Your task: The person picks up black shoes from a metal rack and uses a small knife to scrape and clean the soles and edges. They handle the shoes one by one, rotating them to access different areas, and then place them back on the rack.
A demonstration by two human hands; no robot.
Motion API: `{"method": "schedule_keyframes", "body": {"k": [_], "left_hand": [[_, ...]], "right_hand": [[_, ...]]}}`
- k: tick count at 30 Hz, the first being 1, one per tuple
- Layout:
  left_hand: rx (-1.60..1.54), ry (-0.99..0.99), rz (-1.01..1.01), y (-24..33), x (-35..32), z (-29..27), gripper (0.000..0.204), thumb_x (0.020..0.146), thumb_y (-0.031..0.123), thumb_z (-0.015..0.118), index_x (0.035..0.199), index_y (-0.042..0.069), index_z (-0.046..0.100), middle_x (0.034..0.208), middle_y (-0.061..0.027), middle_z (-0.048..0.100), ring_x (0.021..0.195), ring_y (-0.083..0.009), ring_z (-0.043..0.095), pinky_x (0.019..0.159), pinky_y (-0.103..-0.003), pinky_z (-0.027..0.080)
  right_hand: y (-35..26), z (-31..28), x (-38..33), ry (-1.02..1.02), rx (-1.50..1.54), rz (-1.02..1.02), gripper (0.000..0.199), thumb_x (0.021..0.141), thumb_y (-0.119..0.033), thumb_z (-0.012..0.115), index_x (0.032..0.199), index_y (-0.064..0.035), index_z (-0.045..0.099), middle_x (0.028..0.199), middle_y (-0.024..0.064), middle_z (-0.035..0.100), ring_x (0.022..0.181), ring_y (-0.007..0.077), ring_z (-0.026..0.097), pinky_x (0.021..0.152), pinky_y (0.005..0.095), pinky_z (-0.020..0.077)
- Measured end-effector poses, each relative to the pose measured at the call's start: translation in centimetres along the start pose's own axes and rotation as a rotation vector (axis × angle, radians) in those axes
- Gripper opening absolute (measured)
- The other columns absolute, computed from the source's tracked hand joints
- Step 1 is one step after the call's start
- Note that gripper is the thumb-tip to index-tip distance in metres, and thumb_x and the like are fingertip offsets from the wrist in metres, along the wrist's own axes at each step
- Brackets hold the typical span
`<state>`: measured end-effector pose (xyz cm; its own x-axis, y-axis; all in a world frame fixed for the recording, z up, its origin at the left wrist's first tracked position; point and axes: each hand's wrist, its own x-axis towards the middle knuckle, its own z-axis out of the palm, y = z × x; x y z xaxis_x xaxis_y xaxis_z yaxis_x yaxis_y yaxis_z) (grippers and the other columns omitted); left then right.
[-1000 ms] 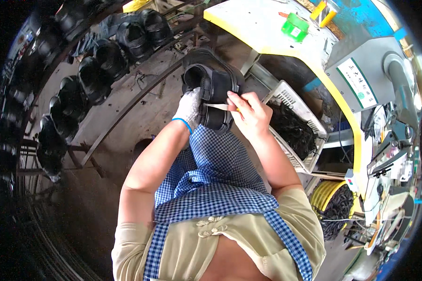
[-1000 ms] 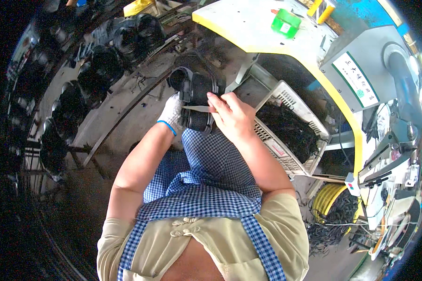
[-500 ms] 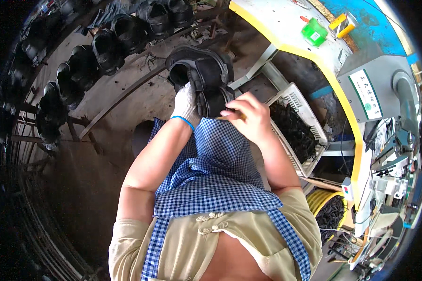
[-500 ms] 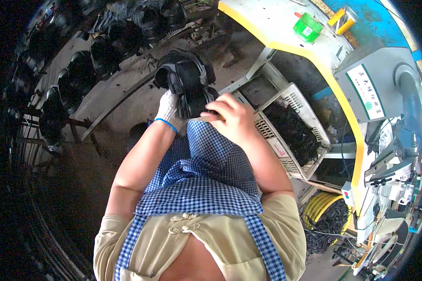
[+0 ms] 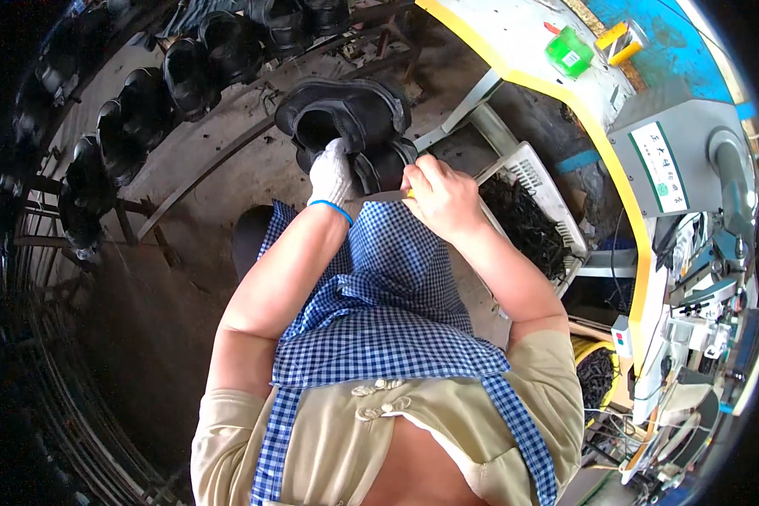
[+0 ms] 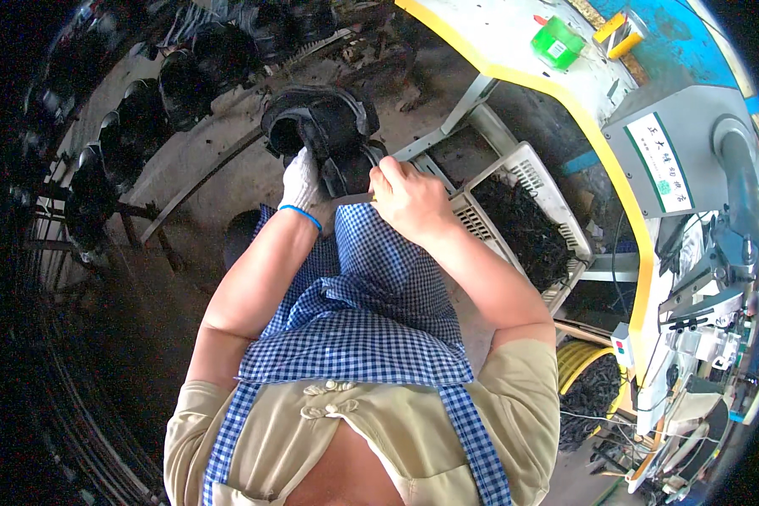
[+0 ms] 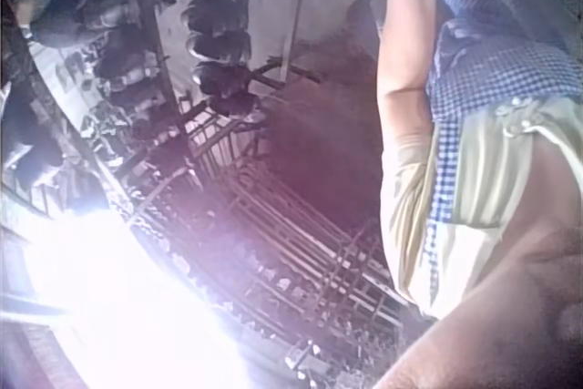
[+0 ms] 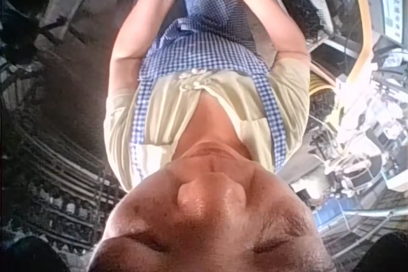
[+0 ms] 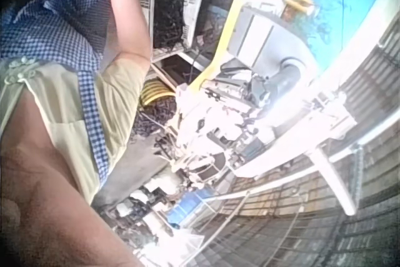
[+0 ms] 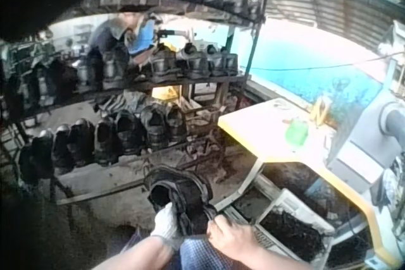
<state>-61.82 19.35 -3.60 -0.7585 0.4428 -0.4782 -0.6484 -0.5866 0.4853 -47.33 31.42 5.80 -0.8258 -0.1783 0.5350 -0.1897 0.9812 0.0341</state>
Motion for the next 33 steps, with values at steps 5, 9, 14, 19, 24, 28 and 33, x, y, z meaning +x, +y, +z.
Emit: {"method": "schedule_keyframes", "body": {"k": [5, 9, 14, 19, 24, 28, 33], "left_hand": [[0.089, -0.030, 0.080, -0.4, -0.5, -0.3, 0.023, 0.095, 0.019, 0.050, 0.102, 0.002, 0.063, 0.097, -0.0139, 0.065, 0.085, -0.0280, 0.065, 0.079, -0.040, 0.055], [-0.099, -0.017, 0.001, 0.5, -3.0, 1.4, 0.023, 0.096, 0.019, 0.049, 0.105, 0.002, 0.062, 0.102, -0.0135, 0.064, 0.091, -0.0259, 0.064, 0.083, -0.040, 0.054], [-0.122, -0.008, -0.049, 0.2, -3.2, 0.9, 0.026, 0.099, 0.023, 0.047, 0.111, 0.005, 0.060, 0.107, -0.0120, 0.064, 0.096, -0.0253, 0.064, 0.086, -0.041, 0.053], [-0.110, -0.122, -0.122, 0.5, -3.0, -0.4, 0.029, 0.101, 0.026, 0.044, 0.117, 0.006, 0.058, 0.111, -0.0107, 0.064, 0.101, -0.0257, 0.063, 0.087, -0.042, 0.053], [-0.105, -0.025, -0.097, 0.6, -3.8, 0.2, 0.032, 0.099, 0.028, 0.046, 0.116, 0.005, 0.060, 0.111, -0.0126, 0.065, 0.099, -0.0270, 0.064, 0.088, -0.042, 0.054], [-0.095, -0.070, -0.126, 0.3, -3.3, -0.5, 0.030, 0.099, 0.025, 0.046, 0.116, 0.004, 0.059, 0.110, -0.0120, 0.065, 0.098, -0.0269, 0.065, 0.086, -0.041, 0.055], [-0.093, -0.052, -0.127, 0.5, -3.7, -0.1, 0.028, 0.099, 0.024, 0.046, 0.114, 0.004, 0.060, 0.109, -0.0124, 0.065, 0.096, -0.0276, 0.066, 0.084, -0.042, 0.056]], "right_hand": [[0.8, 0.7, 0.2, 0.071, 0.086, 0.063, 0.032, 0.061, -0.011, 0.078, 0.083, -0.0098, 0.056, 0.080, 0.0014, 0.052, 0.062, 0.0181, 0.062, 0.054, 0.0309, 0.0516], [1.1, 1.8, -0.2, 0.277, 0.149, 0.185, 0.026, 0.065, -0.004, 0.071, 0.084, -0.0091, 0.054, 0.079, 0.0033, 0.056, 0.059, 0.0209, 0.062, 0.051, 0.0342, 0.0516], [-0.2, 1.6, -0.9, 0.298, 0.270, 0.107, 0.026, 0.066, -0.003, 0.070, 0.086, -0.0084, 0.054, 0.082, 0.0064, 0.062, 0.063, 0.0227, 0.064, 0.051, 0.0324, 0.0510], [1.9, -0.3, -0.2, 0.105, 0.158, -0.195, 0.023, 0.074, -0.016, 0.075, 0.086, -0.0082, 0.056, 0.095, 0.0040, 0.059, 0.068, 0.0164, 0.064, 0.055, 0.0270, 0.0521], [2.0, -2.9, 0.9, -0.022, 0.320, -0.119, 0.035, 0.070, -0.011, 0.075, 0.104, -0.0116, 0.065, 0.095, 0.0018, 0.058, 0.069, 0.0179, 0.066, 0.054, 0.0324, 0.0538], [1.9, -1.0, -0.1, -0.082, 0.346, -0.119, 0.026, 0.074, -0.005, 0.075, 0.099, -0.0108, 0.069, 0.087, 0.0011, 0.058, 0.064, 0.0149, 0.065, 0.052, 0.0284, 0.0526], [1.2, 0.1, -0.7, -0.066, 0.289, -0.096, 0.013, 0.081, -0.011, 0.068, 0.093, -0.0107, 0.064, 0.091, 0.0023, 0.057, 0.064, 0.0187, 0.063, 0.054, 0.0327, 0.0524]]}}
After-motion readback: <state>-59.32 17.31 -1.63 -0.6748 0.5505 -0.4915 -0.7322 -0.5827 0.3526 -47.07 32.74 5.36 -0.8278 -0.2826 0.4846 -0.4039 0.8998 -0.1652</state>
